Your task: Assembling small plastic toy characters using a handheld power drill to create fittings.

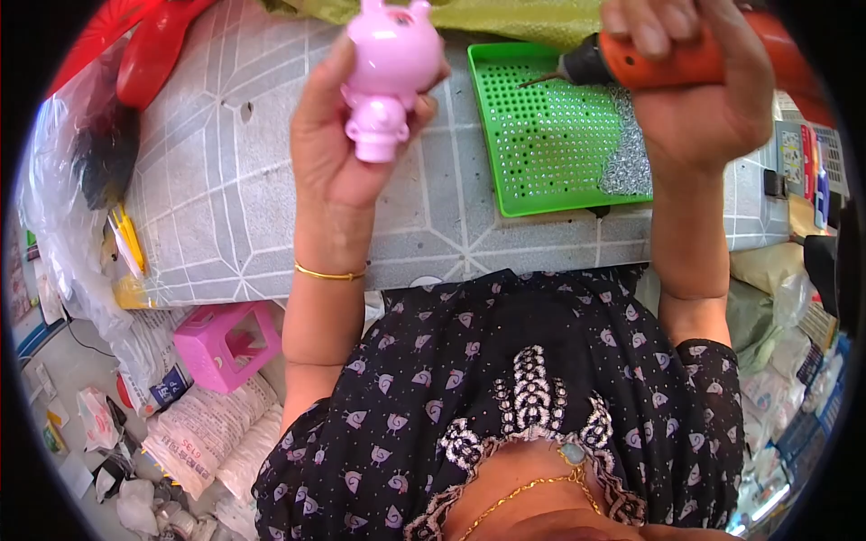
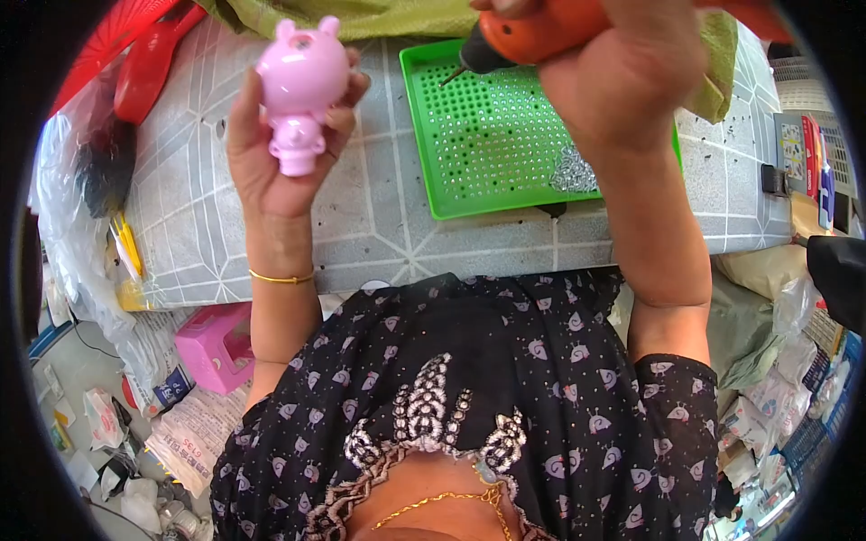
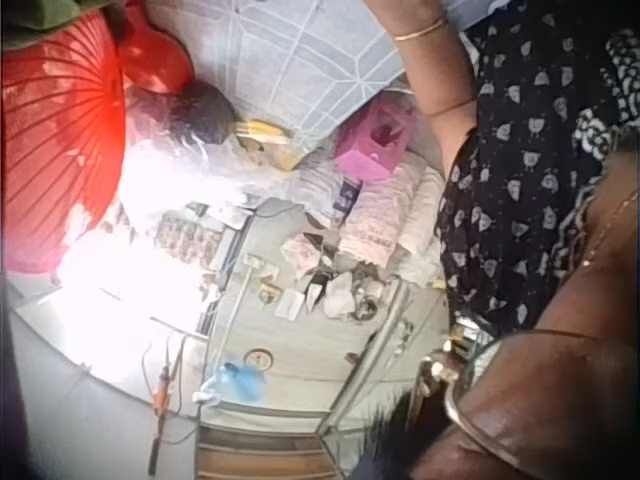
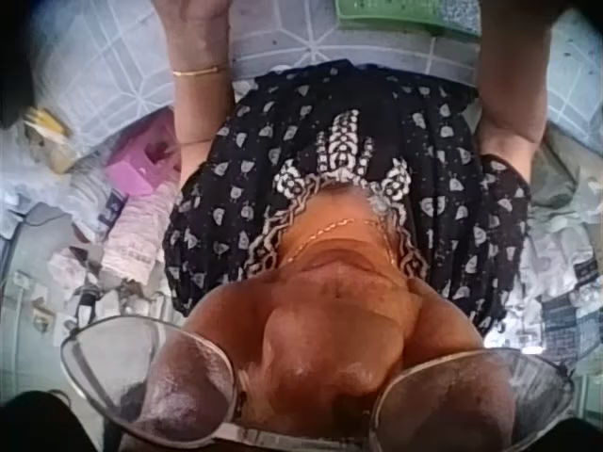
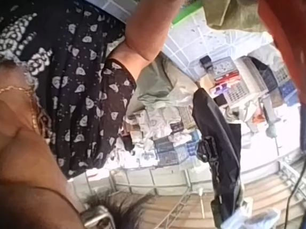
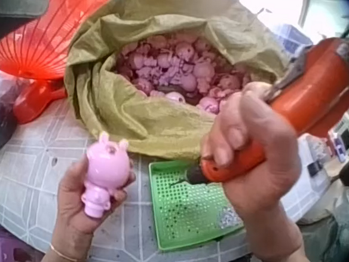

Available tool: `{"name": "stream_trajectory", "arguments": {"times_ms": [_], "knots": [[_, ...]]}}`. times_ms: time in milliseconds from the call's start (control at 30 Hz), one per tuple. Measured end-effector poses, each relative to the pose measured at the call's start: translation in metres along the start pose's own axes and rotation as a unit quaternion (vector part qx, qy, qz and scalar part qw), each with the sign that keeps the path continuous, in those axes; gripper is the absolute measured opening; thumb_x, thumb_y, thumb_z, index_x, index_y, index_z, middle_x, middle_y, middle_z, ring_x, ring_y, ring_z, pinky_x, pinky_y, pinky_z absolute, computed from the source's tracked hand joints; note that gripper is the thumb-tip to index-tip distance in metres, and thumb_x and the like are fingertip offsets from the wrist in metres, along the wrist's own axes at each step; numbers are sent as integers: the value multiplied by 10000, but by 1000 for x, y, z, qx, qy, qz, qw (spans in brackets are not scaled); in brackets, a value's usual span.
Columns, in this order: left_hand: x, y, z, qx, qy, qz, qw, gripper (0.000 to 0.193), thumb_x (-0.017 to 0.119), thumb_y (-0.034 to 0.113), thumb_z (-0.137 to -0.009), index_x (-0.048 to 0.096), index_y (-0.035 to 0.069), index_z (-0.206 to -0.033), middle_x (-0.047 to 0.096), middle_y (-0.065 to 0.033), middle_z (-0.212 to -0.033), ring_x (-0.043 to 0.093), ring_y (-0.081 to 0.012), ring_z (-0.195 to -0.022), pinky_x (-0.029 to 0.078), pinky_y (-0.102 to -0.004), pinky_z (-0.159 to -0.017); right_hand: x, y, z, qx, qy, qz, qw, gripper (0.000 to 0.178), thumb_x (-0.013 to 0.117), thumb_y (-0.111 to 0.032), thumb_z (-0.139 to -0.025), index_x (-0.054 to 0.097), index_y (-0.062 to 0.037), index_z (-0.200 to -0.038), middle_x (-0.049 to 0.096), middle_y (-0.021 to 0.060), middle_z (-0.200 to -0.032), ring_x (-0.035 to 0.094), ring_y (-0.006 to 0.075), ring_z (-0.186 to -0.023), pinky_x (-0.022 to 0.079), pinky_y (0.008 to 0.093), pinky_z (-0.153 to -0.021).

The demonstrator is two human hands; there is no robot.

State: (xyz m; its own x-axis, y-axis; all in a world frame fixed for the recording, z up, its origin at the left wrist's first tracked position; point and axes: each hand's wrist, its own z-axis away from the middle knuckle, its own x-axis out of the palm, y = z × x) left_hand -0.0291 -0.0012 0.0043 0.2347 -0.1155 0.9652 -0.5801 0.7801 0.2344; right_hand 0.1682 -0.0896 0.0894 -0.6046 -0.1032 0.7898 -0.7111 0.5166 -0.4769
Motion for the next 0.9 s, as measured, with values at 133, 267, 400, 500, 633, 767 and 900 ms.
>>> {"name": "stream_trajectory", "arguments": {"times_ms": [133, 267, 400, 500, 633, 767, 900], "knots": [[-2, -17, 1, 7, -33, -115, 993, 781, 751, 264, -855, 319, 109, -1488, 412, -314, -1411, 518, -492, -1212, 579, -462, -786, 10, -42, -8, -119, -16, 352, 928, 148, 542, -229, -975, 528, -85, -939, 521, -8, -696, 552, 104, -557, 527, 295, -592], [6, -28, 3, -14, -30, -124, 992, 808, 763, 263, -830, 319, 77, -1479, 442, -310, -1377, 542, -484, -1189, 599, -452, -781, 11, -67, -36, -117, -216, 314, 917, 181, 473, -246, -1025, 537, -83, -978, 546, 1, -723, 560, 114, -560, 529, 302, -612], [5, -31, 7, -12, -22, -134, 991, 827, 754, 266, -825, 303, -15, -1459, 477, -324, -1321, 550, -482, -1183, 625, -467, -780, 15, -58, -38, -125, -219, 310, 917, 183, 469, -250, -1027, 535, -86, -979, 545, -2, -724, 559, 111, -560, 528, 302, -615], [7, -31, 7, -3, -15, -146, 989, 840, 752, 275, -820, 298, -60, -1443, 498, -329, -1291, 556, -490, -1172, 629, -474, -779, 25, -48, -39, -128, -218, 315, 915, 184, 465, -254, -1029, 533, -89, -981, 543, -5, -724, 558, 109, -559, 528, 302, -618], [4, -30, 4, -21, -14, -143, 989, 833, 755, 287, -815, 315, -59, -1432, 507, -332, -1279, 567, -486, -1157, 633, -463, -766, 35, -33, -42, -130, -217, 323, 912, 186, 460, -259, -1031, 530, -93, -984, 542, -9, -725, 557, 107, -558, 528, 302, -622], [12, -35, 5, -10, -11, -130, 991, 701, 754, 261, -807, 433, -33, -1357, 595, -227, -1236, 675, -330, -1006, 637, -387, -728, 28, -36, -44, -128, -217, 328, 910, 188, 454, -264, -1033, 527, -97, -986, 540, -13, -725, 555, 104, -557, 528, 301, -626], [10, -34, 4, -9, -12, -156, 988, 796, 739, 333, -833, 336, 21, -1445, 528, -330, -1248, 589, -476, -1123, 628, -426, -720, 32, -28, -44, -127, -218, 335, 908, 190, 449, -269, -1036, 524, -101, -988, 539, -16, -726, 554, 101, -555, 528, 301, -629]]}}
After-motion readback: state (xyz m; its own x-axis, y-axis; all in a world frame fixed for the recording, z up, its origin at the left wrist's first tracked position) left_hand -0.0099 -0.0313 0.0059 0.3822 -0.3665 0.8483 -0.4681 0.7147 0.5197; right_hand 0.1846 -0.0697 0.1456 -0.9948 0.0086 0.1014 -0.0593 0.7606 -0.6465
